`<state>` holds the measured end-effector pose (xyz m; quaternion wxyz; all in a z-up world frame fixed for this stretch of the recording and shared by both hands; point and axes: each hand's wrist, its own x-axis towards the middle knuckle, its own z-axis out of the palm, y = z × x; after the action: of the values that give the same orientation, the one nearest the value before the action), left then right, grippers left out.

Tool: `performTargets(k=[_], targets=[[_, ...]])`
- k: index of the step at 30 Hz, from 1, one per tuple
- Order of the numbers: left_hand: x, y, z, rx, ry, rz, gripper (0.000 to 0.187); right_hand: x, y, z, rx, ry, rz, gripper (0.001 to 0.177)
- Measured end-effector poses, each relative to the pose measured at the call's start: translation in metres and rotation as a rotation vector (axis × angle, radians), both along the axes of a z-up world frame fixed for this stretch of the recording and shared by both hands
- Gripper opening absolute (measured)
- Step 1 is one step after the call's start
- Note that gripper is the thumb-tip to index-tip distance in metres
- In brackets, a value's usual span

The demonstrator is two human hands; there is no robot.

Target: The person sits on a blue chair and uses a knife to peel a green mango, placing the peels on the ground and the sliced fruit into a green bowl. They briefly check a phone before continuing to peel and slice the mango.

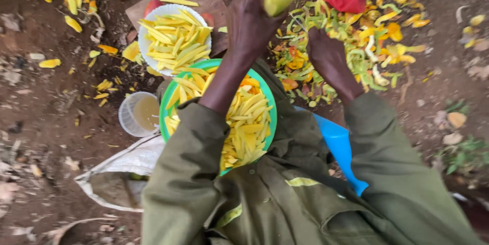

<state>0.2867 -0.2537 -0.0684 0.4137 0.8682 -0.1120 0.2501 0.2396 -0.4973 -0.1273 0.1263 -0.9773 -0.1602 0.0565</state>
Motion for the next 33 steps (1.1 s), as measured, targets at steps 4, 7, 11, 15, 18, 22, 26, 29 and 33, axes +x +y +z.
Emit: performTargets(k=[4,7,11,15,18,22,26,29,33], targets=[[-0.011,0.009,0.027,-0.062,0.052,-0.104,0.088,-0.007,0.016,0.052,0.239,0.319,-0.234,0.032],[-0.029,0.01,0.035,-0.215,0.095,-0.217,0.091,-0.014,0.011,0.084,0.528,0.332,-0.327,0.027],[-0.063,0.034,0.049,-0.275,0.179,-0.323,0.072,-0.017,0.027,0.118,0.929,0.287,-0.186,0.022],[-0.084,0.054,0.055,0.05,-0.09,-0.249,0.077,-0.028,0.042,0.15,0.889,0.368,-0.105,0.02],[-0.101,0.065,0.064,0.024,-0.07,-0.222,0.075,-0.04,0.06,0.163,0.772,0.314,-0.134,0.042],[-0.116,0.076,0.066,0.055,-0.06,-0.197,0.09,-0.047,0.071,0.17,0.749,0.219,0.013,0.046],[-0.133,0.083,0.09,-0.125,0.074,-0.306,0.07,-0.05,0.073,0.169,0.779,0.188,0.115,0.048],[-0.147,0.085,0.106,-0.355,0.296,-0.395,0.065,-0.049,0.078,0.175,0.713,0.195,0.188,0.052],[-0.164,0.086,0.107,-0.618,0.496,-0.443,0.054,-0.052,0.091,0.188,0.622,0.298,0.222,0.054]])
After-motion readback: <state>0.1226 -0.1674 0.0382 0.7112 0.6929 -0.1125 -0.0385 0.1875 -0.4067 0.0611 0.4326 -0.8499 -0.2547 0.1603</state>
